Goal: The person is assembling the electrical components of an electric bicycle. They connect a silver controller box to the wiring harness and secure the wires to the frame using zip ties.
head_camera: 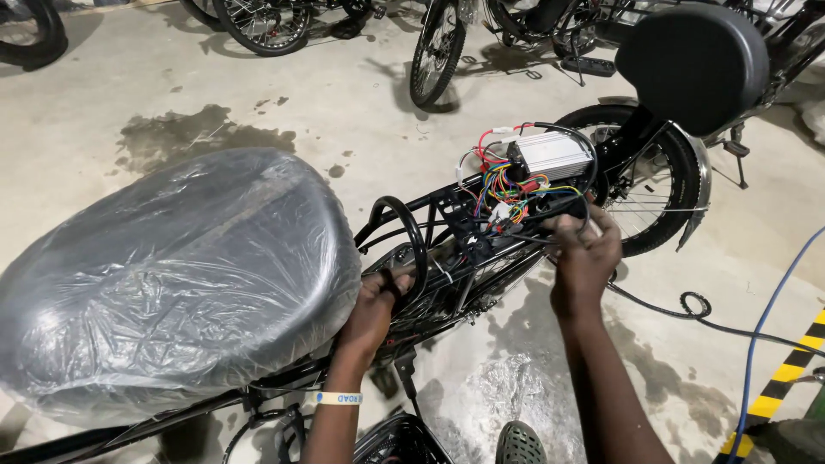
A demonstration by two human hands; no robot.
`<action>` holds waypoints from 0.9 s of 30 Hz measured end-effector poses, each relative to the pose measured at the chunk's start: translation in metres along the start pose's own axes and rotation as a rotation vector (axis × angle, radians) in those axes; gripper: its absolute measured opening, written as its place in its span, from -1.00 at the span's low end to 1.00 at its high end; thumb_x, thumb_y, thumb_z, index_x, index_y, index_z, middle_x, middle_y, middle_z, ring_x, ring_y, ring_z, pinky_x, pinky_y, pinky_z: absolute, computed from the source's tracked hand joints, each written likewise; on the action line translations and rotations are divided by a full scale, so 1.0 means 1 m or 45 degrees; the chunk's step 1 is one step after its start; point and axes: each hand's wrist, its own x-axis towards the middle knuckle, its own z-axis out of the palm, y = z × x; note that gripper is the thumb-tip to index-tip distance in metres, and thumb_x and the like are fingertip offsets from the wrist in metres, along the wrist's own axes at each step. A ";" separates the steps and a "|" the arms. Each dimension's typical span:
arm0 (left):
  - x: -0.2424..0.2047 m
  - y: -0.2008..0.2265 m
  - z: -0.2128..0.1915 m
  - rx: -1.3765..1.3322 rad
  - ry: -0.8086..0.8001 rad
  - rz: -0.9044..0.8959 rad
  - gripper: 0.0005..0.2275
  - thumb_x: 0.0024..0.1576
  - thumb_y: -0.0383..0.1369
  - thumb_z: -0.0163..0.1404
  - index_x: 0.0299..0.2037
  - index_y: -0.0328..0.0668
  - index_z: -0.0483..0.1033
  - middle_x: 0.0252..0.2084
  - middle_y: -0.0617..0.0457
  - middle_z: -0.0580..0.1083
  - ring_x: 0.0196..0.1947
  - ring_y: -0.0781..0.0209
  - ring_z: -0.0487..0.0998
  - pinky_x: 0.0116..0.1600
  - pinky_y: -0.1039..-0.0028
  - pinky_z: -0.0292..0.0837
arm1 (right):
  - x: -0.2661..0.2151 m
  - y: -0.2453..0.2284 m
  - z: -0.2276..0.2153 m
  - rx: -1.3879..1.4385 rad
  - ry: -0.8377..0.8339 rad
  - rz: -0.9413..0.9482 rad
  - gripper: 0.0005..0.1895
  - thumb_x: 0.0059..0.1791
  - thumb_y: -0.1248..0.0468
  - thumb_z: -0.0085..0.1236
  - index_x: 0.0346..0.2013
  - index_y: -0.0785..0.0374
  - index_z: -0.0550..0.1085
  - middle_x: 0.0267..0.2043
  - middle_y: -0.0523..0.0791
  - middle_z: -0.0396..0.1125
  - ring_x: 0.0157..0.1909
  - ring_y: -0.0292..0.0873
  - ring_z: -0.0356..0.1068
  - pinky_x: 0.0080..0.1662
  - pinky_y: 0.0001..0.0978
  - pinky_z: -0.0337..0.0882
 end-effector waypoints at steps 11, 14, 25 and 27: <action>-0.031 0.005 0.002 0.132 -0.005 0.008 -0.63 0.29 -0.16 -0.39 0.22 0.00 0.28 0.21 -0.19 0.27 0.27 -0.33 0.18 0.24 -0.28 0.12 | -0.011 -0.002 -0.004 0.206 0.160 0.186 -0.63 0.00 0.27 0.18 -0.01 0.27 0.24 -0.24 -0.16 0.36 -0.39 -0.36 0.32 -0.37 -0.61 0.47; -0.043 0.029 0.001 0.176 -0.077 -0.196 -0.41 0.22 0.09 -0.41 0.35 -0.09 0.01 0.34 -0.28 0.05 0.32 -0.38 0.05 0.30 -0.35 0.00 | -0.015 0.016 -0.001 0.267 0.162 0.327 -0.75 -0.04 0.32 0.22 -0.13 0.26 0.37 -0.33 -0.17 0.30 -0.38 -0.29 0.37 -0.32 -0.50 0.54; -0.031 0.058 -0.003 0.503 0.309 0.375 -0.52 0.27 -0.17 -0.31 0.35 -0.23 0.03 0.30 -0.35 0.12 0.28 -0.38 0.13 0.31 -0.25 0.06 | 0.020 0.030 -0.041 0.590 0.264 0.645 -0.81 -0.02 0.32 0.17 -0.16 0.28 0.38 -0.34 -0.18 0.31 -0.30 -0.29 0.45 -0.11 -0.50 0.57; -0.016 0.042 -0.015 1.415 0.285 0.394 -0.61 0.29 -0.23 -0.30 0.32 -0.08 0.14 0.23 -0.10 0.28 0.19 -0.05 0.33 0.29 -0.07 0.21 | 0.019 0.028 -0.040 0.564 0.218 0.606 -0.86 0.00 0.25 0.18 -0.26 0.22 0.41 -0.40 -0.22 0.29 -0.32 -0.34 0.43 -0.11 -0.56 0.53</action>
